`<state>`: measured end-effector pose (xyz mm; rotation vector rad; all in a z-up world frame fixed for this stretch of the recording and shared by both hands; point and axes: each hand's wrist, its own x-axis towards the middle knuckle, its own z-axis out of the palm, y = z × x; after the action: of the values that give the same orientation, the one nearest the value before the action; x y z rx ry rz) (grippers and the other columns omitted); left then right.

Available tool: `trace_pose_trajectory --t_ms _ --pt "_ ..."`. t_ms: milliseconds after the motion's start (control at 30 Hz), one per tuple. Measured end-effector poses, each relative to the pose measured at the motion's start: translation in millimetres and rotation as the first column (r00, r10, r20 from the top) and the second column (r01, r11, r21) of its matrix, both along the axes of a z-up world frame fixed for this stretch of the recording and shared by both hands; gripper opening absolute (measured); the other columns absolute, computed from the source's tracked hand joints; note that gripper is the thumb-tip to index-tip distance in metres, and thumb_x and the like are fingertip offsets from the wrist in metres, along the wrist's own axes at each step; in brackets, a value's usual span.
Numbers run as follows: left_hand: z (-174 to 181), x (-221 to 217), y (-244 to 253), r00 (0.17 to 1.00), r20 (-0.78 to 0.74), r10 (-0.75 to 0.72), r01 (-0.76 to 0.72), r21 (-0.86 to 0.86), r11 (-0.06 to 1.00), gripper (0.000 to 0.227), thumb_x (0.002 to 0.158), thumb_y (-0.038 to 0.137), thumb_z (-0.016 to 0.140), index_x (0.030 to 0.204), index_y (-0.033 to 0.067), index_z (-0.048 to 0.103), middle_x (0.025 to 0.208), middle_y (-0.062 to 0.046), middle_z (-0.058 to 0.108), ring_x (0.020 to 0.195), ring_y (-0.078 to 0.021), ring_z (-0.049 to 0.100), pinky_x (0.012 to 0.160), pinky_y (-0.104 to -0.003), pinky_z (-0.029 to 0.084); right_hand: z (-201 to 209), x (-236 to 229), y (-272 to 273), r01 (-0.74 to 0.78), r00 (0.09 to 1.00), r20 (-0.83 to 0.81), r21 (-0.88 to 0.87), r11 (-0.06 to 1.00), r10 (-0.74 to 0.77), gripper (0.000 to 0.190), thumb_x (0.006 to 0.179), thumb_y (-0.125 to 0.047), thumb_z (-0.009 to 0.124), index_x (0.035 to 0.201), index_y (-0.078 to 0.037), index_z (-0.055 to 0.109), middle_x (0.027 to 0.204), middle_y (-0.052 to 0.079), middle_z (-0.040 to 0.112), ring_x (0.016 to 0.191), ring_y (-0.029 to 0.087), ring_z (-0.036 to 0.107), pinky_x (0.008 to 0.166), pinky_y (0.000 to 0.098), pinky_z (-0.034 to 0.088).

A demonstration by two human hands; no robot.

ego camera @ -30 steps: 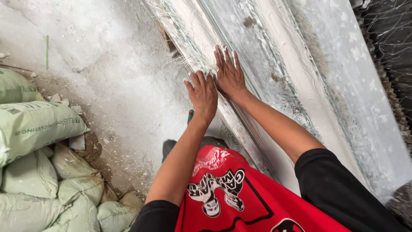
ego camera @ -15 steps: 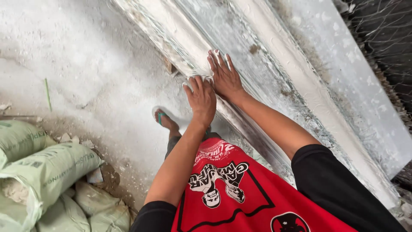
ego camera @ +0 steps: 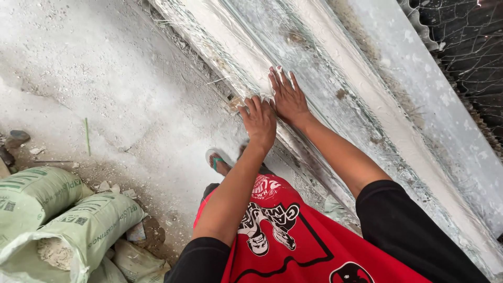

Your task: Applying and smoothing plaster mix onto long decorative molds reinforced with fiberglass.

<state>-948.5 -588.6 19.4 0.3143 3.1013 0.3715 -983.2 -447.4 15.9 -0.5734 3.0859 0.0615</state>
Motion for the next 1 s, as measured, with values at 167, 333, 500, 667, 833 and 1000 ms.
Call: trace_pose_trajectory --t_ms 167,333,500,667,833,1000 --pt "10 -40 -25 0.997 0.079 0.013 -0.014 0.001 1.000 0.030 0.098 0.025 0.050 0.115 0.0084 0.069 0.121 -0.014 0.054 0.123 -0.0346 0.045 0.107 -0.058 0.030 5 -44 -26 -0.021 1.000 0.019 -0.012 1.000 0.021 0.085 0.099 -0.030 0.061 0.163 0.003 0.016 0.173 0.015 0.020 0.160 0.033 0.015 0.130 0.0509 0.008" --pt "20 -88 -58 0.995 0.091 0.046 -0.043 -0.031 0.999 0.028 0.103 0.025 0.049 0.115 0.0087 0.069 0.121 -0.014 0.054 0.125 -0.0354 0.045 0.111 -0.059 0.030 3 -95 -58 -0.046 0.999 0.025 -0.056 0.997 0.048 0.085 0.100 -0.031 0.061 0.163 0.003 0.015 0.173 0.015 0.018 0.160 0.033 0.014 0.130 0.0509 0.008" --pt "17 -149 -94 0.997 0.074 0.030 -0.025 -0.060 0.998 0.027 0.098 0.023 0.052 0.115 0.0082 0.067 0.125 -0.015 0.052 0.131 -0.0371 0.042 0.112 -0.059 0.030 4 -157 -92 -0.091 0.995 -0.038 -0.016 0.996 0.090 0.081 0.104 -0.029 0.058 0.164 0.004 0.015 0.175 0.017 0.017 0.162 0.033 0.013 0.131 0.0508 0.008" --pt "20 -219 -140 0.999 0.054 0.001 0.003 -0.083 0.997 0.030 0.094 0.021 0.054 0.119 0.0076 0.065 0.125 -0.017 0.052 0.129 -0.0380 0.042 0.109 -0.059 0.031 15 -226 -137 -0.087 0.996 0.023 -0.091 0.992 0.090 0.082 0.100 -0.029 0.057 0.161 0.006 0.015 0.172 0.020 0.017 0.159 0.036 0.014 0.129 0.0534 0.008" --pt "15 -281 -170 0.997 0.050 0.063 -0.061 -0.049 0.997 0.026 0.099 0.022 0.053 0.116 0.0062 0.066 0.127 -0.017 0.053 0.133 -0.0380 0.042 0.110 -0.060 0.032 6 -293 -176 -0.109 0.994 0.003 -0.095 0.990 0.109 0.080 0.103 -0.026 0.056 0.162 0.007 0.015 0.172 0.020 0.018 0.160 0.036 0.015 0.129 0.0531 0.008" --pt "23 -343 -205 0.995 0.015 0.096 -0.094 -0.099 0.991 0.028 0.095 0.021 0.053 0.115 0.0059 0.067 0.128 -0.017 0.053 0.132 -0.0385 0.043 0.109 -0.059 0.032 -2 -359 -214 -0.096 0.995 -0.028 -0.062 0.994 0.094 0.078 0.102 -0.026 0.055 0.162 0.005 0.016 0.172 0.019 0.019 0.160 0.035 0.015 0.129 0.0534 0.007"
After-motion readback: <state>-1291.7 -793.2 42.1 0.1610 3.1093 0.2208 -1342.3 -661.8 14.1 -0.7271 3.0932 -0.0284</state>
